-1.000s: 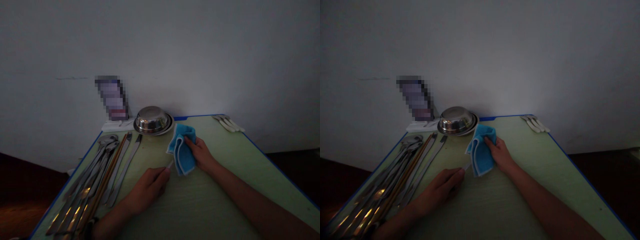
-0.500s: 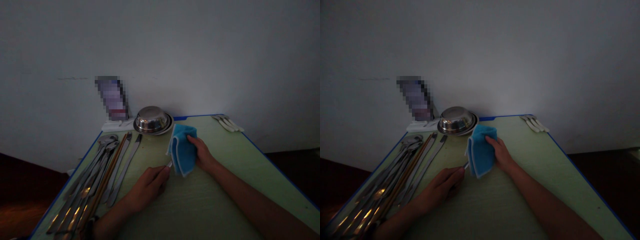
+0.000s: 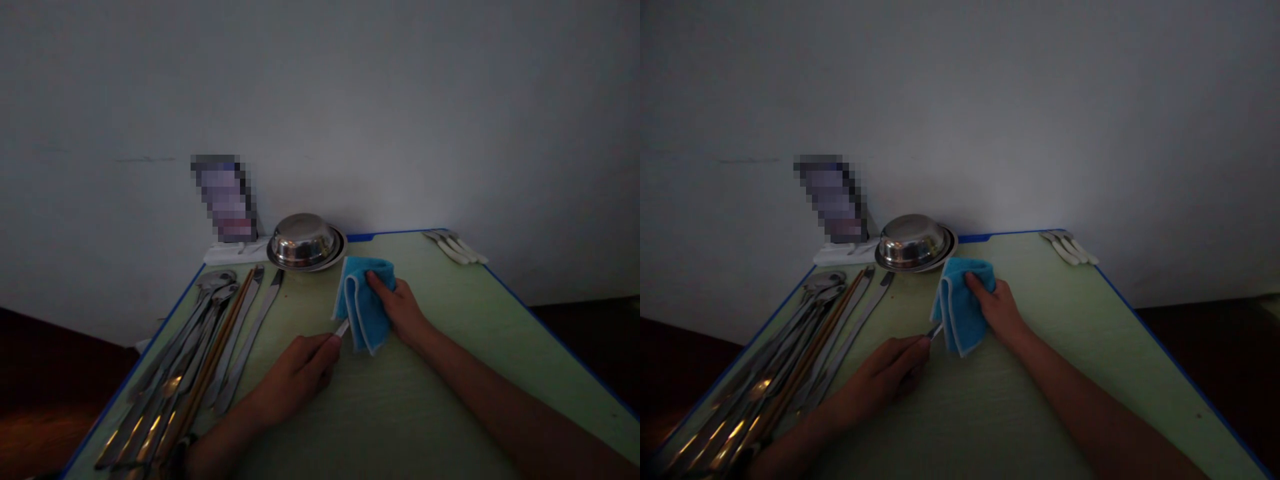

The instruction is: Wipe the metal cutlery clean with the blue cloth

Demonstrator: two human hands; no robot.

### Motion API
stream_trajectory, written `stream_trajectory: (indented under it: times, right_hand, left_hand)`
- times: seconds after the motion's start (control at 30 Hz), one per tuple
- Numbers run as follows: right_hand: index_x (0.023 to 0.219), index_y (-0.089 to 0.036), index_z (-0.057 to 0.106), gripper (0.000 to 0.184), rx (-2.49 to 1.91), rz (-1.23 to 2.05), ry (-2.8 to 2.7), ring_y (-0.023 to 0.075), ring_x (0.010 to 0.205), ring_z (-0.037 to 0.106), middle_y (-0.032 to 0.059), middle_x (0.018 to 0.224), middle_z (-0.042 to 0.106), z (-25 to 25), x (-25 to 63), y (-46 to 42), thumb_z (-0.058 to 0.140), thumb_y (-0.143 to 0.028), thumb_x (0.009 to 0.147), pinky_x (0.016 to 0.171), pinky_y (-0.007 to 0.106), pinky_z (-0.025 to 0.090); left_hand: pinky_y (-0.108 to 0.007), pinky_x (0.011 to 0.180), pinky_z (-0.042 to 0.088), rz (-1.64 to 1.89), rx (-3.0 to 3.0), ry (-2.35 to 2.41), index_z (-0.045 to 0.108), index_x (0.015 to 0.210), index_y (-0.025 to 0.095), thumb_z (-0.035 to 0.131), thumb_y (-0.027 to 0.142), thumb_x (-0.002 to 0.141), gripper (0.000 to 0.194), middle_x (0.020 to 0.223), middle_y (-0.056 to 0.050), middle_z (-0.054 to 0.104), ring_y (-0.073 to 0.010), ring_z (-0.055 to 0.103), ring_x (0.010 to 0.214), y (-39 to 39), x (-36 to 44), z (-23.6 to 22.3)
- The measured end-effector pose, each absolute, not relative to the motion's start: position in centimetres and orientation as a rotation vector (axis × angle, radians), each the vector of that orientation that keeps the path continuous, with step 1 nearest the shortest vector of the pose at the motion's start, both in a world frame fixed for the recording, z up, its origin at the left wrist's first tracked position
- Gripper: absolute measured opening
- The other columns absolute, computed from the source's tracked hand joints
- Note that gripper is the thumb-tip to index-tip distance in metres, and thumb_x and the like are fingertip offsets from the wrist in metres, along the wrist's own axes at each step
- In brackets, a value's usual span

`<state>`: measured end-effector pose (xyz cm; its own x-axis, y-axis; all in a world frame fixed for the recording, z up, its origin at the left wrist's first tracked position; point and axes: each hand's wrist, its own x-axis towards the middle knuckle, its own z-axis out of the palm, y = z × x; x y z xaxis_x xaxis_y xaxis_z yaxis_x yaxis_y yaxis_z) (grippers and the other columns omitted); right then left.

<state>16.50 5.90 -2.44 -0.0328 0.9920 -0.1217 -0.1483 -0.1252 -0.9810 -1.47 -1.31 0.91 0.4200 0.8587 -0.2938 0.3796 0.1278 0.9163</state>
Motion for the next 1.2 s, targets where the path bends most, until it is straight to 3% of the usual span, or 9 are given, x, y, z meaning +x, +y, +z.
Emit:
stream_trajectory:
  times: [0.27, 0.63, 1.2]
  right_hand:
    - [0.067, -0.018, 0.062, 0.038, -1.175, 1.376, -1.070, 0.0143, 0.049, 0.053, -0.0003, 0.055, 0.061, -2.92, 16.68, 6.16, 0.058, -0.056, 0.065, 0.050, 0.027, 0.039]
    - [0.081, -0.021, 0.063, 0.028, -1.073, 1.444, -0.998, 0.0165, 0.069, 0.062, 0.0002, 0.077, 0.068, -2.32, 16.42, 6.07, 0.064, -0.044, 0.066, 0.069, 0.030, 0.047]
    - [0.076, -0.020, 0.063, 0.029, -1.081, 1.464, -0.983, 0.0167, 0.065, 0.062, 0.0004, 0.070, 0.068, -2.36, 16.42, 6.21, 0.063, -0.047, 0.065, 0.065, 0.030, 0.047]
  left_hand:
    - [-0.022, 0.045, 0.029, 0.483, 1.477, 1.179, 0.040, 0.058, 0.018, 0.032, 0.044, 0.087, 0.039, 0.047, 0.007, 0.036, -0.0076, 0.035, 0.043, -1.30, -1.29, 1.25]
    - [-0.021, 0.046, 0.029, 0.455, 1.516, 1.181, 0.041, 0.060, 0.017, 0.032, 0.046, 0.086, 0.040, 0.050, 0.006, 0.038, -0.0082, 0.036, 0.046, -1.27, -1.42, 1.01]
    - [-0.021, 0.046, 0.029, 0.421, 1.555, 1.172, 0.042, 0.061, 0.017, 0.030, 0.046, 0.087, 0.041, 0.051, 0.006, 0.038, -0.0080, 0.037, 0.047, -1.30, -1.46, 1.14]
